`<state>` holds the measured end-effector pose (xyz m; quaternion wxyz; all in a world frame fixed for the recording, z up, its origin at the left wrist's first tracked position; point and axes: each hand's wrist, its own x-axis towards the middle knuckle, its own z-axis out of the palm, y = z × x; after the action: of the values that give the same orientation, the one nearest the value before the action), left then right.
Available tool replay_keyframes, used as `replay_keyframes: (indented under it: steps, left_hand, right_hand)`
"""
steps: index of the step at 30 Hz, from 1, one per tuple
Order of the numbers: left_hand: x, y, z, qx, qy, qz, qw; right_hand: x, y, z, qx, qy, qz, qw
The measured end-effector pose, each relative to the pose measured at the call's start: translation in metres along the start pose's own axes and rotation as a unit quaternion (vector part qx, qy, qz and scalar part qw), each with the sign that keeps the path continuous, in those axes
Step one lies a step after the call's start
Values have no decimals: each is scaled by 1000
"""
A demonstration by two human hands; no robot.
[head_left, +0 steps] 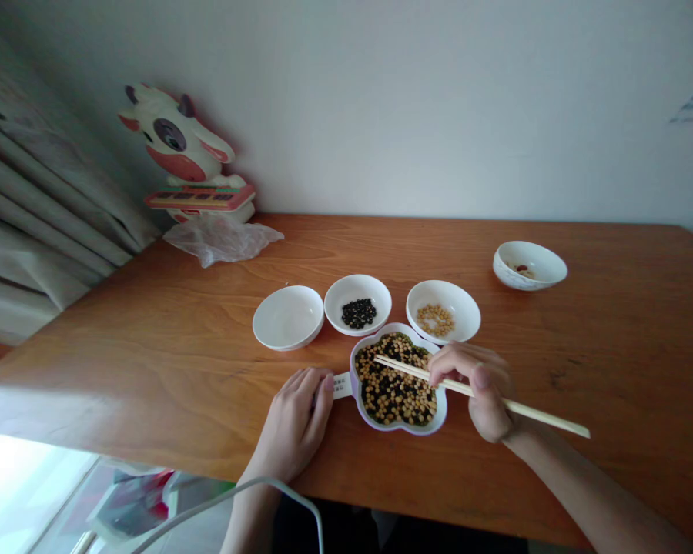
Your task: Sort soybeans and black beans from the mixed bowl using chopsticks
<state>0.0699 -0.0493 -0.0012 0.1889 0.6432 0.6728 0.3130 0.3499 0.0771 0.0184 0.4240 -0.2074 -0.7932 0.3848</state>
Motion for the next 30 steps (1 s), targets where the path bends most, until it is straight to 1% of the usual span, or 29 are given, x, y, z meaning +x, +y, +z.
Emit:
replay_keyframes:
  steps: [3,8,19,30]
  left_hand:
    - [0,0,0,0,0,1,1000]
    - [0,1,1,7,4,1,1000]
    - [0,3,0,9,6,2,1000]
    - [0,3,0,5,4,5,1000]
  right_hand:
    - [-1,1,1,23,-9,29,999]
    - [-2,1,3,41,-40,48,997]
    - [0,-1,2,10,-75,100,992]
    - [1,-7,10,10,-61,91,994]
